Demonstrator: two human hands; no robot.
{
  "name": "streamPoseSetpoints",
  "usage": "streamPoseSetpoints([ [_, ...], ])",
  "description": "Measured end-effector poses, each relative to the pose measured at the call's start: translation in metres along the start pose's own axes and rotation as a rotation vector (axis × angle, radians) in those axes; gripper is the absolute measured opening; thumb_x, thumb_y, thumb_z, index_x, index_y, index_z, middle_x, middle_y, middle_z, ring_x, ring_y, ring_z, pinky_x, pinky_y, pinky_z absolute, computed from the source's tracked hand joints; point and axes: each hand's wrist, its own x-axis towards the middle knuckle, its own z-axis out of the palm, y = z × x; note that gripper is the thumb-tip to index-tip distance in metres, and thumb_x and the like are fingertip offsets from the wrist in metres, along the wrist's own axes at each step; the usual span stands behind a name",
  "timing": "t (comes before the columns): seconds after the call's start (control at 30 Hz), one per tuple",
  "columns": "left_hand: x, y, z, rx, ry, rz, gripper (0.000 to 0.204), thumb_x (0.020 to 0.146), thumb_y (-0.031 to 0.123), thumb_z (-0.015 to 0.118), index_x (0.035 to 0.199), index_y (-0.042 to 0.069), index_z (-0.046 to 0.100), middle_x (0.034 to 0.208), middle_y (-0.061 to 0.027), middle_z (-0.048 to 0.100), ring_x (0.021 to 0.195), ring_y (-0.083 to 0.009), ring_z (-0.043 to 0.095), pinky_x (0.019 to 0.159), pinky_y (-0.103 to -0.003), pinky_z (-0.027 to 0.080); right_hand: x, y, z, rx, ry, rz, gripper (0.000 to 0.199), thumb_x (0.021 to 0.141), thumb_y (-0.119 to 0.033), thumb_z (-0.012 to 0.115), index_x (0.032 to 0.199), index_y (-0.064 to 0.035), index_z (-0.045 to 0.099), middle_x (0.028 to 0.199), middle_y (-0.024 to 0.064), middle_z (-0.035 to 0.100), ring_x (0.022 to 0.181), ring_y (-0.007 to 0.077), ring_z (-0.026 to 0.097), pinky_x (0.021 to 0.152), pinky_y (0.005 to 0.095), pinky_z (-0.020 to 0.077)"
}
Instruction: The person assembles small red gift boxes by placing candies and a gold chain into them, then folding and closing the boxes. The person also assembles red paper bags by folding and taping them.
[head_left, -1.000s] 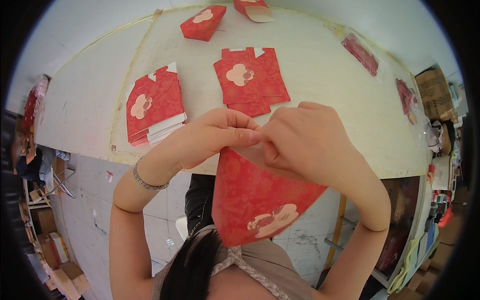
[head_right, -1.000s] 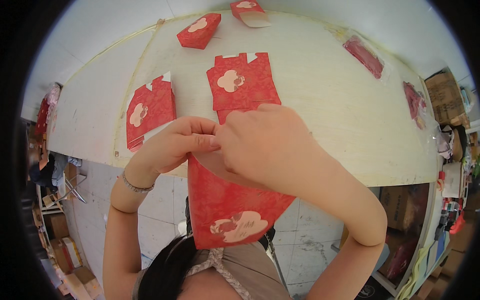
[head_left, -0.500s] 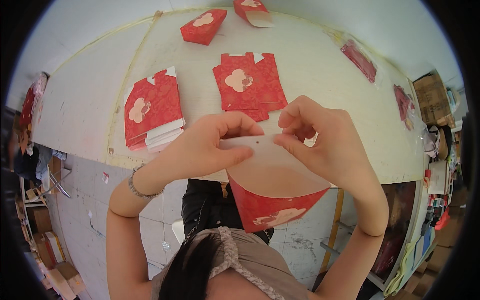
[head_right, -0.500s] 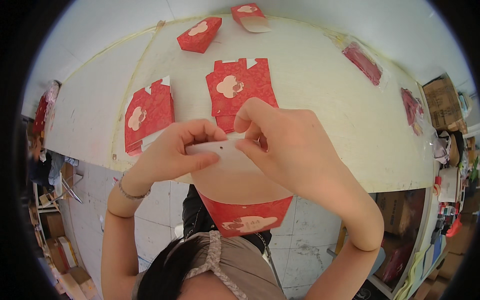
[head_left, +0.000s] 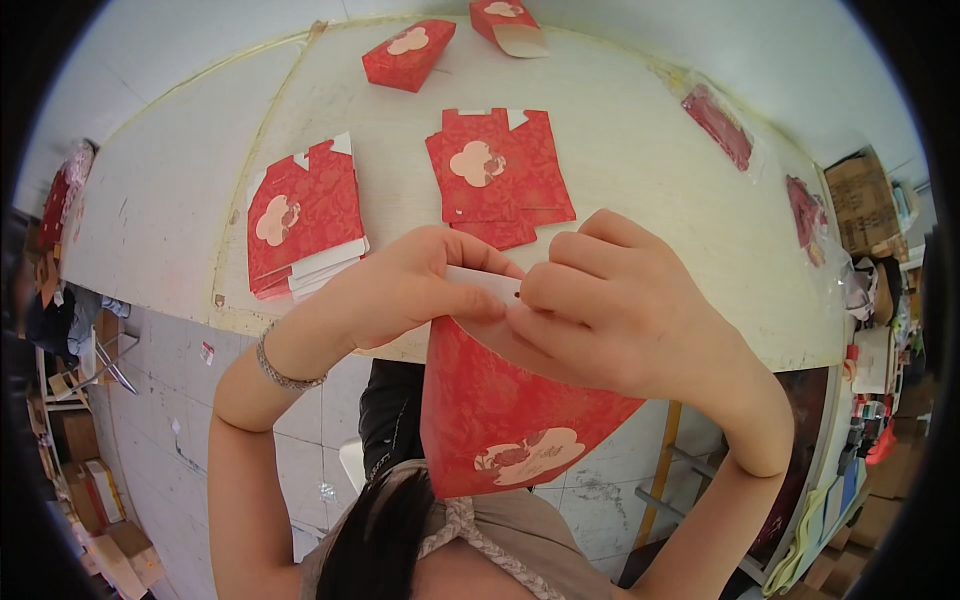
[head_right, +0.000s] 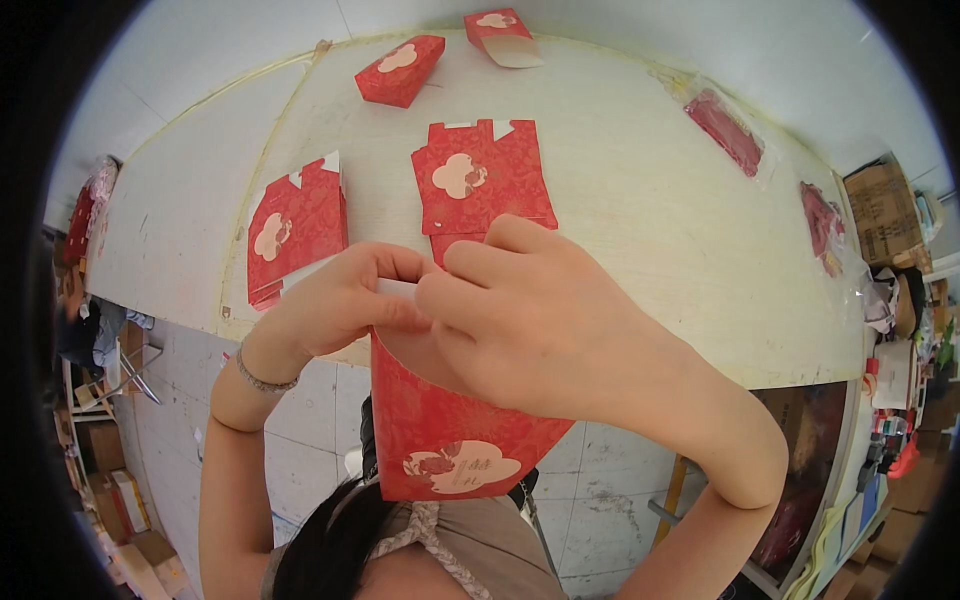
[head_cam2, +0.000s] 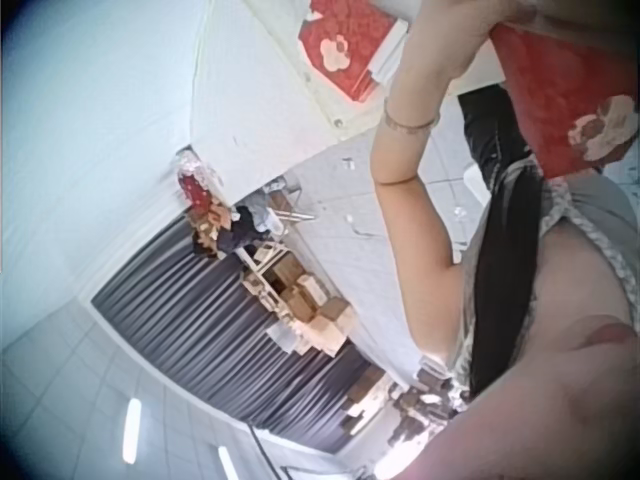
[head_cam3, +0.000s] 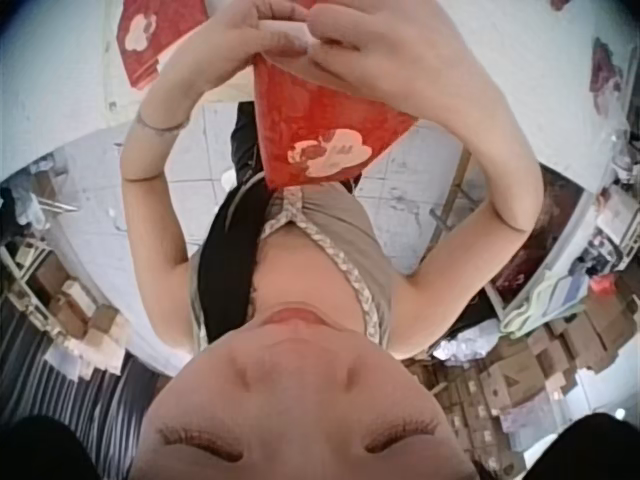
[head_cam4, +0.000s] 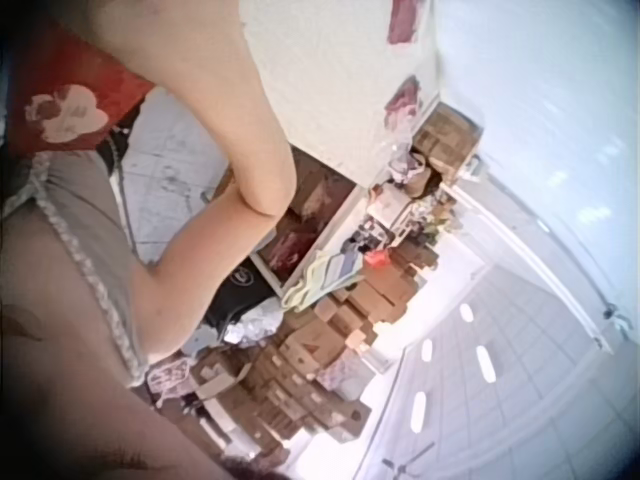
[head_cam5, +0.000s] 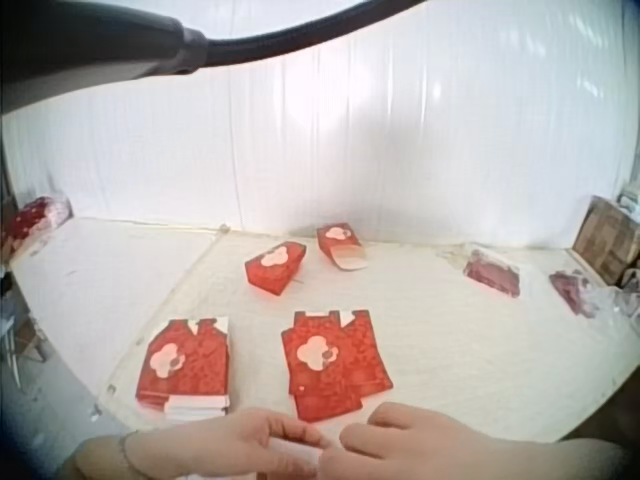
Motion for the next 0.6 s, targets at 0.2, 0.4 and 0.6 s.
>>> streamPoseSetpoints([
  [0.2,0.005,-0.001,-0.003,0.003,-0.051,0.014,0.028,0.081,0.010,0.065,0.105,-0.005,0.062,0.096,-0.0066,0.064,0.088,-0.0097,0.058,0.077,-0.023,0.047,0.005,-0.003,0.002,0.071,-0.052,-0.011,0.016,0.061,-0.004,0.069,0.068,-0.0055,0.055,0.067,0.0020,0.043,0.058,0.0173,0.045,0.054,0.0295,0.0396],
  [0.4,-0.003,0.005,-0.007,0.168,0.158,0.111,0.025,0.080,0.008,0.066,0.103,-0.002,0.062,0.094,-0.0033,0.063,0.087,-0.0074,0.057,0.077,-0.023,0.046,-0.019,0.030,-0.029,0.232,0.036,0.707,0.008,0.072,0.000,0.059,0.079,-0.0014,0.060,0.082,0.0067,0.058,0.078,0.0222,0.058,0.067,0.0334,0.0458],
  [0.6,0.017,-0.003,-0.028,0.235,0.249,0.184,0.028,0.081,0.012,0.067,0.104,-0.001,0.061,0.099,-0.0022,0.062,0.092,-0.0062,0.056,0.079,-0.023,0.046,-0.043,0.023,-0.026,0.119,-0.039,0.647,0.033,0.076,-0.008,0.066,0.109,-0.0056,0.060,0.127,0.0160,0.050,0.115,0.0309,0.049,0.092,0.0393,0.0426],
])
